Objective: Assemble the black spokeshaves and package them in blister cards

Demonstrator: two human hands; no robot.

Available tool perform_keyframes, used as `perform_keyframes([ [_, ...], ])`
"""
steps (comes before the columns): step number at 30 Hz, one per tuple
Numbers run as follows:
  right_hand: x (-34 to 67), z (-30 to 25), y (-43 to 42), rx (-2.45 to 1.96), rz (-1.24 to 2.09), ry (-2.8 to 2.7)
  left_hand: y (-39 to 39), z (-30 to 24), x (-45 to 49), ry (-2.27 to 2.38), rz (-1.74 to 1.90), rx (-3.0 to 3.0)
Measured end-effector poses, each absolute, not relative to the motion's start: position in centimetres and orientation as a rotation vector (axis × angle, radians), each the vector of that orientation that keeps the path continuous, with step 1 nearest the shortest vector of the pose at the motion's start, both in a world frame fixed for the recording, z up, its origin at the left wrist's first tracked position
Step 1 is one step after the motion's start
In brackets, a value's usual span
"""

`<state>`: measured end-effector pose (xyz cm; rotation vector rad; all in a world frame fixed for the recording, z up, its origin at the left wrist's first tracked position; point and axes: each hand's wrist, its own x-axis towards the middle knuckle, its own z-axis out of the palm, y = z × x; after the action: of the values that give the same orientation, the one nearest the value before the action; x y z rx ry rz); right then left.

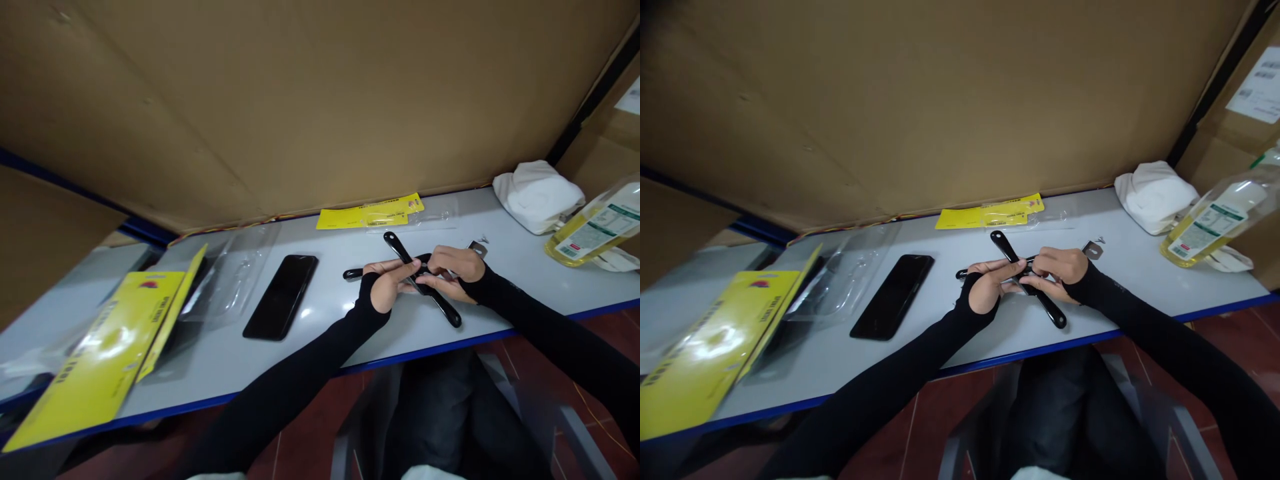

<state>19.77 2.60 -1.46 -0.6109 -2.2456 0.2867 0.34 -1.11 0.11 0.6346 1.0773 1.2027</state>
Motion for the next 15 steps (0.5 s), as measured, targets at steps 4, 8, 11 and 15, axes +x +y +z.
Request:
perform_keyframes([
  [4, 19.7, -1.7, 2.4, -0.664, 0.144, -2.212, -1.4, 0.5, 0.4, 1.079, 1.253, 0.663],
  [8, 19.0, -1.7, 2.1, -0.745, 0.075, -2.184, -1.4, 0.1, 0.7, 1.093, 1.307, 0.686],
  [11, 18.2, -1.7, 1.9, -0.801, 0.038, -2.121, -1.3, -0.4, 1.1, 1.112, 1.372, 0.695],
  [15, 16.9, -1.6, 1.6, -0.877, -0.099, -1.968, -1.5, -0.5, 1.3, 1.159, 1.455, 0.694],
])
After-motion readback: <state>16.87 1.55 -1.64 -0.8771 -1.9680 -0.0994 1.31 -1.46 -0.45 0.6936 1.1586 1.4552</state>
